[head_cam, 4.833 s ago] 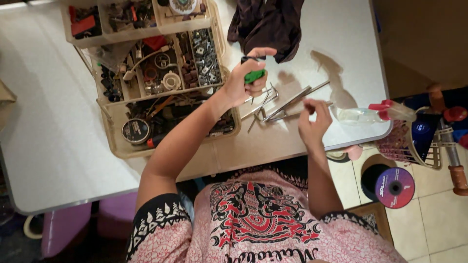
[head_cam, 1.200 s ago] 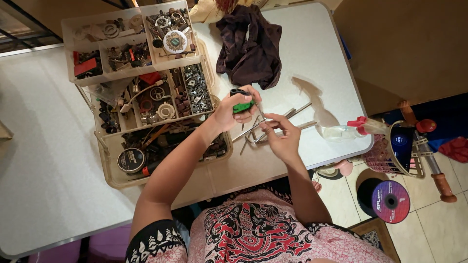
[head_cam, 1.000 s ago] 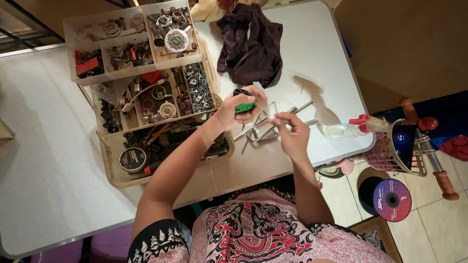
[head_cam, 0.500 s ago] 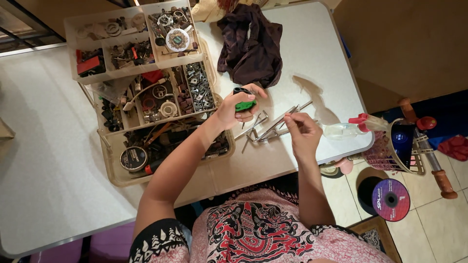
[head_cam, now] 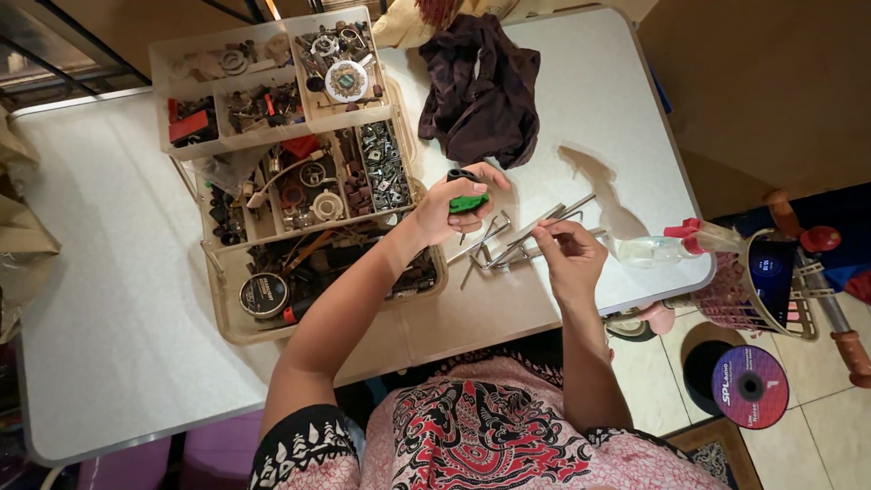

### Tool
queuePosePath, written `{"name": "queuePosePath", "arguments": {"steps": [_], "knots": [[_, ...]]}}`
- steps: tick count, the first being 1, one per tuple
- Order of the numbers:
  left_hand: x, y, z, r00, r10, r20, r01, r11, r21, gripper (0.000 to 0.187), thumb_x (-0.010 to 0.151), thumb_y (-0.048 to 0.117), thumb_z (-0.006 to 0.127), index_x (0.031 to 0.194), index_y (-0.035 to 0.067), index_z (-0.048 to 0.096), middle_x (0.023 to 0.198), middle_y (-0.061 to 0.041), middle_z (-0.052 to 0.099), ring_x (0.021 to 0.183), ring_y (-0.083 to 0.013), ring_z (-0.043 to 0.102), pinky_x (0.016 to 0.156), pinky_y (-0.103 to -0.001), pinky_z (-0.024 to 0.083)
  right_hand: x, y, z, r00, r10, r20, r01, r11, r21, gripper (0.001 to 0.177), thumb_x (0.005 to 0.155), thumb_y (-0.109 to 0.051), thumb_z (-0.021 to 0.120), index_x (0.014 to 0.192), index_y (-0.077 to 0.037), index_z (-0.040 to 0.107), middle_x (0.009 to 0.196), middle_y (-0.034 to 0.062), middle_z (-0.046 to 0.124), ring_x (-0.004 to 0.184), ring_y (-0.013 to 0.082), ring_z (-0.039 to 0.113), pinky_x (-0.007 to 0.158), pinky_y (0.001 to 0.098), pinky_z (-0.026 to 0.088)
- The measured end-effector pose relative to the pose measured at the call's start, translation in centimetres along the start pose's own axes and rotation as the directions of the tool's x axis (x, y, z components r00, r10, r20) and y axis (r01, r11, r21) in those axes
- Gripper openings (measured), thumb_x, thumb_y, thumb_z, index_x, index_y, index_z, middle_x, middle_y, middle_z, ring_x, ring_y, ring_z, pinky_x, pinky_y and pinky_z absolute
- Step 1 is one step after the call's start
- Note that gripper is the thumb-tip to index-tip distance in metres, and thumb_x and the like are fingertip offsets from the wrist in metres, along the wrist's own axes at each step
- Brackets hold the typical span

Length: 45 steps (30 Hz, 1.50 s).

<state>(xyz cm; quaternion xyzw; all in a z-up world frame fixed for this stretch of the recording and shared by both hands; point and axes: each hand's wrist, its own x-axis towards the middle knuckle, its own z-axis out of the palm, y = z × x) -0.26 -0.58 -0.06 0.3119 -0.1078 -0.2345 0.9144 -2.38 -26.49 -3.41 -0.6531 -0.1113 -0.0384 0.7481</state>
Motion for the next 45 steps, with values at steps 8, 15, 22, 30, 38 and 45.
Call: {"name": "queuePosePath", "arguments": {"steps": [8, 15, 22, 30, 38, 45], "knots": [[0.1, 0.1, -0.1, 0.999, -0.020, 0.032, 0.020, 1.000, 0.003, 0.031, 0.098, 0.021, 0.058, 0.121, 0.001, 0.058, 0.075, -0.010, 0.055, 0.043, -0.0072, 0.030, 0.041, -0.026, 0.027, -0.2, 0.0, 0.3, 1.000, -0.005, 0.009, 0.006, 0.999, -0.054, 0.008, 0.094, 0.004, 0.075, 0.099, 0.002, 0.070, 0.106, 0.0111, 0.074, 0.094, 0.0133, 0.069, 0.085, 0.0263, 0.056], [0.0, 0.1, 0.0, 0.998, -0.039, 0.058, 0.038, 0.999, 0.012, 0.034, 0.098, 0.022, 0.058, 0.124, 0.000, 0.056, 0.076, -0.009, 0.054, 0.043, -0.0067, 0.030, 0.040, -0.025, 0.027, -0.2, -1.4, 0.5, 0.995, -0.032, 0.090, 0.036, 0.998, -0.048, 0.007, 0.101, -0.002, 0.069, 0.107, 0.003, 0.069, 0.107, 0.0099, 0.073, 0.099, 0.0144, 0.069, 0.092, 0.0284, 0.056], [-0.1, 0.0, -0.1, 0.991, -0.080, 0.107, 0.080, 0.997, 0.005, 0.040, 0.097, 0.022, 0.061, 0.130, 0.001, 0.053, 0.074, -0.006, 0.049, 0.047, -0.0063, 0.032, 0.043, -0.024, 0.028, -0.1, -2.4, 0.2, 0.998, 0.021, 0.052, -0.018, 0.998, -0.060, 0.011, 0.104, -0.009, 0.067, 0.111, 0.000, 0.067, 0.105, 0.0100, 0.074, 0.097, 0.0148, 0.069, 0.091, 0.0297, 0.057], [0.1, -0.3, 0.1, 0.998, 0.058, 0.030, -0.058, 0.998, 0.008, 0.066, 0.080, -0.001, 0.061, 0.144, 0.009, 0.045, 0.081, -0.005, 0.053, 0.059, -0.0091, 0.041, 0.055, -0.026, 0.035, 0.1, -3.1, 0.3, 0.997, -0.025, 0.073, 0.027, 0.999, -0.025, 0.012, 0.106, -0.009, 0.065, 0.111, 0.002, 0.066, 0.104, 0.0126, 0.073, 0.093, 0.0172, 0.068, 0.088, 0.0311, 0.055], [0.4, 0.5, 1.4, 0.998, 0.019, -0.063, -0.020, 1.000, -0.014, 0.090, 0.060, -0.009, 0.052, 0.148, 0.006, 0.041, 0.094, -0.016, 0.064, 0.072, -0.0192, 0.055, 0.066, -0.031, 0.046, 0.3, -3.8, 0.5, 0.998, -0.026, 0.052, 0.027, 1.000, -0.002, 0.013, 0.106, -0.007, 0.064, 0.115, 0.002, 0.064, 0.103, 0.0130, 0.072, 0.091, 0.0182, 0.068, 0.086, 0.0324, 0.055], [0.1, 1.5, 1.9, 0.990, -0.109, -0.089, 0.113, 0.993, 0.041, 0.100, 0.057, 0.005, 0.045, 0.157, 0.007, 0.035, 0.079, -0.020, 0.063, 0.047, -0.0172, 0.041, 0.043, -0.030, 0.036, 2.1, -4.8, 0.9, 0.992, -0.126, 0.030, 0.124, 0.991, 0.059, 0.020, 0.108, -0.002, 0.064, 0.125, -0.001, 0.053, 0.103, 0.0153, 0.072, 0.093, 0.0213, 0.069, 0.086, 0.0366, 0.057]]}}
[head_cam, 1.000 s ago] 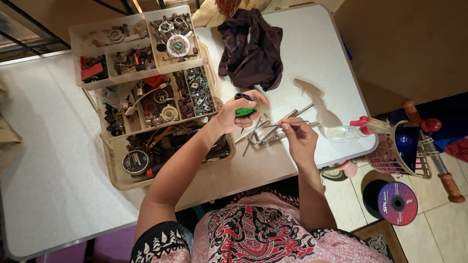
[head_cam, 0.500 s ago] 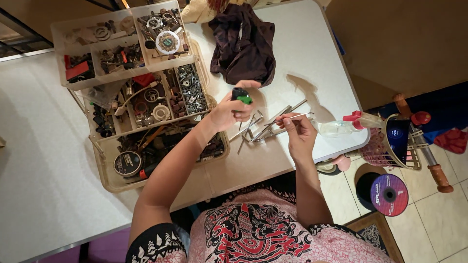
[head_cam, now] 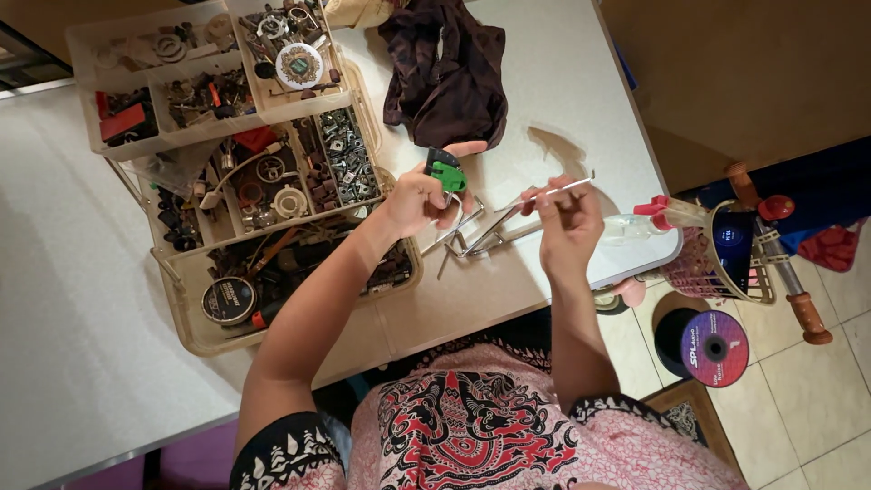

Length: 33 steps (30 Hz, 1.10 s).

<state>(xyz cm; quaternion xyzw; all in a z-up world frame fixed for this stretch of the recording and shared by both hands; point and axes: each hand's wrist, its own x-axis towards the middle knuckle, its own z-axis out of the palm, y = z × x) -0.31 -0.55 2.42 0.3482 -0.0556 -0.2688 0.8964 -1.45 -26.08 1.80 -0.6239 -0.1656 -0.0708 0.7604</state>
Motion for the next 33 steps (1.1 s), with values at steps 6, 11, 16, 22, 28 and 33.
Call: {"name": "queuePosePath", "arguments": {"steps": [6, 11, 16, 22, 28, 33], "knots": [[-0.4, 0.0, -0.6, 0.993, 0.075, 0.093, -0.065, 0.993, -0.103, 0.101, 0.060, 0.005, 0.046, 0.161, 0.003, 0.038, 0.072, -0.012, 0.050, 0.046, -0.0085, 0.029, 0.042, -0.024, 0.024, 2.1, -1.4, 1.7, 1.000, 0.027, 0.012, -0.027, 1.000, -0.007, 0.054, 0.110, 0.002, 0.062, 0.149, -0.010, 0.026, 0.103, 0.0176, 0.074, 0.091, 0.0242, 0.072, 0.089, 0.0401, 0.061], [-0.8, 0.2, -1.0, 0.979, 0.055, 0.195, -0.023, 0.986, -0.166, 0.103, 0.058, 0.005, 0.047, 0.161, 0.003, 0.036, 0.073, -0.010, 0.049, 0.047, -0.0094, 0.028, 0.041, -0.025, 0.022, 3.3, -2.0, 3.1, 0.992, -0.059, 0.108, 0.059, 0.998, 0.004, 0.069, 0.119, 0.005, 0.064, 0.158, -0.017, 0.012, 0.099, 0.0177, 0.074, 0.088, 0.0238, 0.072, 0.089, 0.0374, 0.060], [-0.7, -0.2, -1.7, 0.967, 0.023, 0.252, 0.025, 0.982, -0.185, 0.104, 0.057, 0.005, 0.048, 0.161, 0.003, 0.039, 0.074, -0.011, 0.049, 0.048, -0.0102, 0.027, 0.042, -0.026, 0.020, 4.3, -1.3, 4.4, 0.977, -0.095, 0.191, 0.085, 0.995, 0.060, 0.064, 0.124, 0.005, 0.065, 0.158, -0.018, 0.016, 0.100, 0.0174, 0.073, 0.088, 0.0239, 0.072, 0.085, 0.0363, 0.058], [-0.1, -1.1, -3.1, 0.964, -0.008, 0.266, 0.070, 0.972, -0.226, 0.098, 0.058, 0.004, 0.050, 0.155, 0.009, 0.041, 0.074, -0.014, 0.049, 0.048, -0.0097, 0.026, 0.041, -0.026, 0.018, 4.5, -0.8, 5.9, 0.975, -0.099, 0.199, 0.095, 0.995, 0.028, 0.069, 0.121, 0.003, 0.065, 0.159, -0.020, 0.013, 0.098, 0.0174, 0.073, 0.087, 0.0234, 0.071, 0.081, 0.0359, 0.059], [-0.3, -1.1, -3.3, 0.966, -0.035, 0.257, 0.096, 0.968, -0.230, 0.096, 0.059, 0.004, 0.051, 0.154, 0.010, 0.042, 0.076, -0.014, 0.047, 0.051, -0.0125, 0.025, 0.044, -0.027, 0.019, 4.7, -1.5, 6.6, 0.971, -0.101, 0.215, 0.105, 0.994, -0.006, 0.066, 0.120, 0.004, 0.065, 0.157, -0.019, 0.014, 0.100, 0.0191, 0.074, 0.088, 0.0240, 0.073, 0.084, 0.0366, 0.061], [-0.2, -1.3, -3.4, 0.965, -0.041, 0.260, 0.110, 0.960, -0.258, 0.092, 0.061, 0.003, 0.050, 0.151, 0.014, 0.043, 0.075, -0.014, 0.047, 0.047, -0.0109, 0.026, 0.042, -0.027, 0.021, 4.5, -1.7, 6.8, 0.969, -0.096, 0.229, 0.102, 0.995, -0.017, 0.066, 0.119, 0.003, 0.064, 0.156, -0.017, 0.013, 0.102, 0.0180, 0.074, 0.090, 0.0241, 0.075, 0.087, 0.0369, 0.063]]}}
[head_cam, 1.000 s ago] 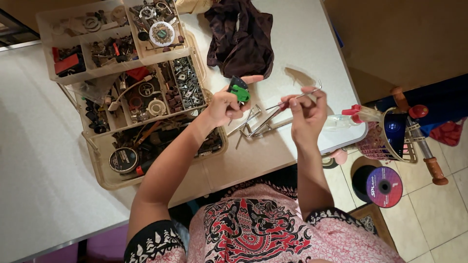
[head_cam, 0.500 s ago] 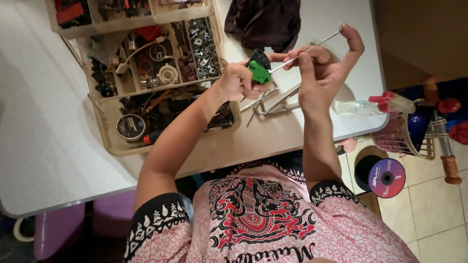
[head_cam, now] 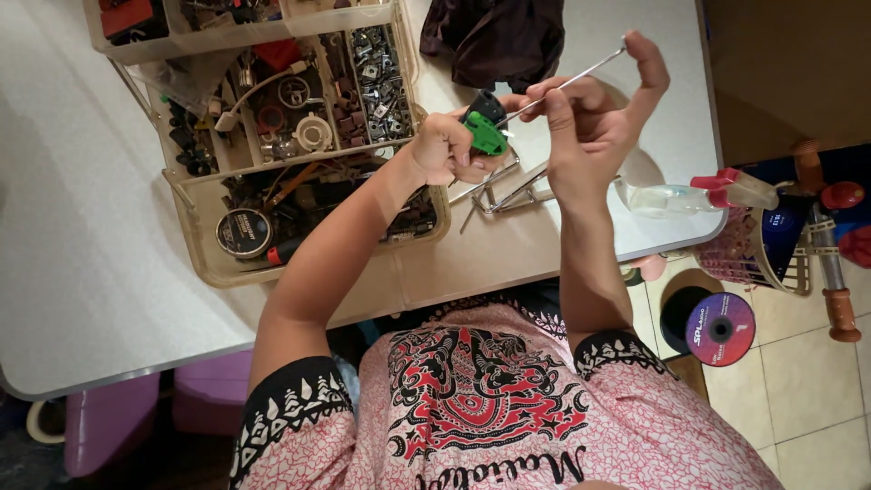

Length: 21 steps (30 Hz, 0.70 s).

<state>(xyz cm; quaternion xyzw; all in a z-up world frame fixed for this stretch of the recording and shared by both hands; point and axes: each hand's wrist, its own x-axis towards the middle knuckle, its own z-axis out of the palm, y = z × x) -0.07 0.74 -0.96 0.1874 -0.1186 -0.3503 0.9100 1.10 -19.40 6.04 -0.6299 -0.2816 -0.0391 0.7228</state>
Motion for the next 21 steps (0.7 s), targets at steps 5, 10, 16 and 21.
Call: {"name": "queuePosePath", "arguments": {"steps": [5, 10, 16, 21], "knots": [[0.0, -0.3, -0.5, 0.999, -0.038, -0.036, 0.038, 0.999, -0.019, 0.093, 0.062, 0.001, 0.050, 0.153, 0.018, 0.042, 0.079, -0.014, 0.049, 0.048, -0.0097, 0.028, 0.042, -0.026, 0.024, 0.0, 0.3, -0.3, 0.997, -0.058, 0.056, 0.058, 0.998, 0.016, 0.063, 0.122, 0.004, 0.065, 0.159, -0.019, 0.019, 0.097, 0.0167, 0.073, 0.090, 0.0234, 0.073, 0.084, 0.0348, 0.062], [0.1, -0.7, -1.0, 0.996, -0.067, -0.064, 0.068, 0.998, 0.018, 0.098, 0.063, 0.001, 0.053, 0.157, 0.021, 0.039, 0.077, -0.012, 0.048, 0.046, -0.0101, 0.028, 0.041, -0.025, 0.026, 0.2, 0.5, -0.7, 0.996, -0.008, 0.086, 0.001, 0.997, 0.078, 0.062, 0.115, 0.004, 0.064, 0.156, -0.014, 0.021, 0.099, 0.0181, 0.073, 0.095, 0.0240, 0.076, 0.086, 0.0346, 0.063], [0.3, -1.0, -1.9, 0.994, -0.104, -0.034, 0.103, 0.995, -0.012, 0.080, 0.067, -0.002, 0.053, 0.145, 0.012, 0.046, 0.081, -0.011, 0.047, 0.050, -0.0104, 0.029, 0.043, -0.025, 0.025, -0.5, 0.6, -0.2, 0.993, 0.019, 0.117, -0.018, 1.000, -0.009, 0.061, 0.105, 0.011, 0.064, 0.151, -0.010, 0.031, 0.108, 0.0152, 0.072, 0.095, 0.0188, 0.072, 0.089, 0.0304, 0.059], [0.5, -1.1, -2.1, 0.991, -0.087, -0.099, 0.089, 0.996, 0.011, 0.084, 0.062, -0.002, 0.051, 0.142, 0.021, 0.047, 0.080, -0.014, 0.050, 0.047, -0.0101, 0.029, 0.040, -0.024, 0.023, -1.0, 0.6, 0.1, 0.995, -0.028, 0.096, 0.036, 0.996, -0.084, 0.040, 0.103, 0.011, 0.068, 0.139, 0.000, 0.053, 0.108, 0.0089, 0.066, 0.105, 0.0152, 0.068, 0.098, 0.0304, 0.057]]}}
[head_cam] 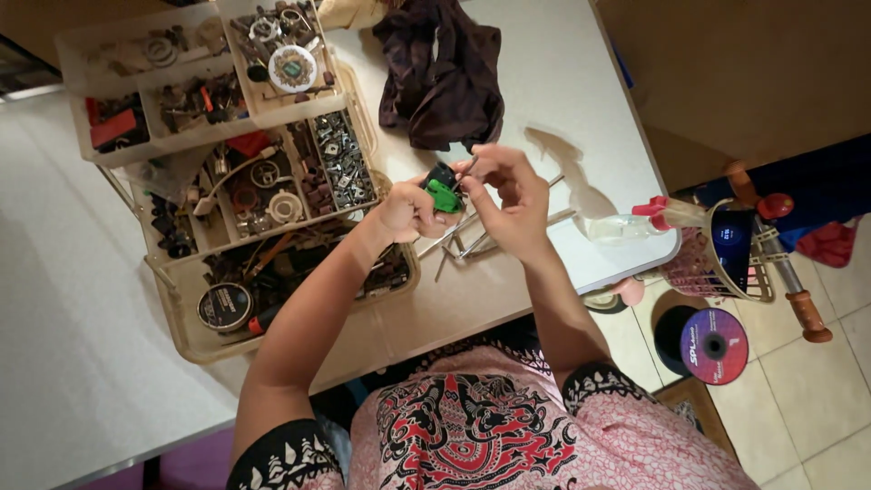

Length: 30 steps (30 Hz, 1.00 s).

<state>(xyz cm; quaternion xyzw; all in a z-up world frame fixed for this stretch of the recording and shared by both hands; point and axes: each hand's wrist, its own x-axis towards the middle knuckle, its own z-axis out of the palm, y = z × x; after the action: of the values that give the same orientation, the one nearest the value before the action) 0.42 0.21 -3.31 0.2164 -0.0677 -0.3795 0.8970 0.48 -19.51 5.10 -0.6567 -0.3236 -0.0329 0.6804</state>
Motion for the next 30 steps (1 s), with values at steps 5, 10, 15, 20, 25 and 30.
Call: {"name": "queuePosePath", "arguments": {"steps": [5, 10, 15, 20, 25, 30], "knots": [[-0.3, -0.1, 0.0, 0.999, -0.015, 0.032, 0.016, 0.999, -0.033, 0.084, 0.064, -0.004, 0.052, 0.143, 0.025, 0.046, 0.078, -0.011, 0.048, 0.047, -0.0100, 0.030, 0.041, -0.025, 0.024, -0.1, -0.8, 0.0, 1.000, -0.027, -0.009, 0.027, 0.999, -0.031, 0.027, 0.101, 0.006, 0.069, 0.127, 0.004, 0.061, 0.116, 0.0101, 0.070, 0.105, 0.0131, 0.069, 0.098, 0.0296, 0.058], [-0.3, -0.2, -0.4, 0.998, -0.024, 0.065, 0.025, 0.999, -0.025, 0.076, 0.068, -0.006, 0.053, 0.140, 0.016, 0.044, 0.081, -0.010, 0.048, 0.049, -0.0095, 0.030, 0.041, -0.026, 0.024, 0.2, -1.4, 0.5, 0.998, 0.017, -0.065, -0.020, 0.999, -0.046, 0.012, 0.100, 0.003, 0.071, 0.112, 0.004, 0.068, 0.109, 0.0123, 0.075, 0.099, 0.0138, 0.072, 0.091, 0.0285, 0.060], [-0.2, -0.1, 0.0, 0.998, -0.025, 0.053, 0.025, 1.000, 0.005, 0.078, 0.066, -0.006, 0.052, 0.141, 0.014, 0.045, 0.078, -0.010, 0.048, 0.046, -0.0088, 0.030, 0.039, -0.024, 0.025, 0.4, -1.5, 1.0, 0.996, -0.022, -0.090, 0.018, 0.999, -0.047, 0.005, 0.100, 0.004, 0.073, 0.102, 0.002, 0.068, 0.105, 0.0118, 0.074, 0.103, 0.0182, 0.074, 0.093, 0.0306, 0.060], [-0.3, 0.3, 1.2, 0.999, -0.021, 0.042, 0.020, 1.000, 0.016, 0.083, 0.064, -0.006, 0.051, 0.143, 0.017, 0.043, 0.078, -0.010, 0.049, 0.045, -0.0080, 0.030, 0.038, -0.023, 0.026, 0.5, -1.6, 0.9, 0.996, -0.046, -0.074, 0.040, 0.995, -0.086, 0.006, 0.097, 0.007, 0.072, 0.100, 0.003, 0.070, 0.106, 0.0128, 0.073, 0.104, 0.0200, 0.074, 0.094, 0.0319, 0.060], [-0.5, 0.5, 2.0, 0.999, 0.000, 0.040, 0.000, 1.000, 0.004, 0.086, 0.062, -0.004, 0.052, 0.144, 0.019, 0.043, 0.077, -0.011, 0.049, 0.045, -0.0084, 0.031, 0.039, -0.024, 0.027, 0.4, -2.0, 1.0, 0.997, -0.048, -0.062, 0.040, 0.991, -0.127, 0.008, 0.097, 0.008, 0.069, 0.103, 0.003, 0.072, 0.109, 0.0135, 0.074, 0.104, 0.0189, 0.073, 0.091, 0.0292, 0.059], [-0.6, 0.7, 2.3, 0.999, 0.031, 0.032, -0.031, 0.999, 0.008, 0.085, 0.063, -0.003, 0.051, 0.145, 0.016, 0.042, 0.078, -0.013, 0.051, 0.044, -0.0086, 0.032, 0.039, -0.023, 0.027, 0.3, -2.2, 0.8, 0.998, -0.027, -0.048, 0.018, 0.983, -0.184, 0.011, 0.097, 0.007, 0.069, 0.107, 0.004, 0.073, 0.113, 0.0143, 0.074, 0.101, 0.0161, 0.071, 0.089, 0.0272, 0.057]]}}
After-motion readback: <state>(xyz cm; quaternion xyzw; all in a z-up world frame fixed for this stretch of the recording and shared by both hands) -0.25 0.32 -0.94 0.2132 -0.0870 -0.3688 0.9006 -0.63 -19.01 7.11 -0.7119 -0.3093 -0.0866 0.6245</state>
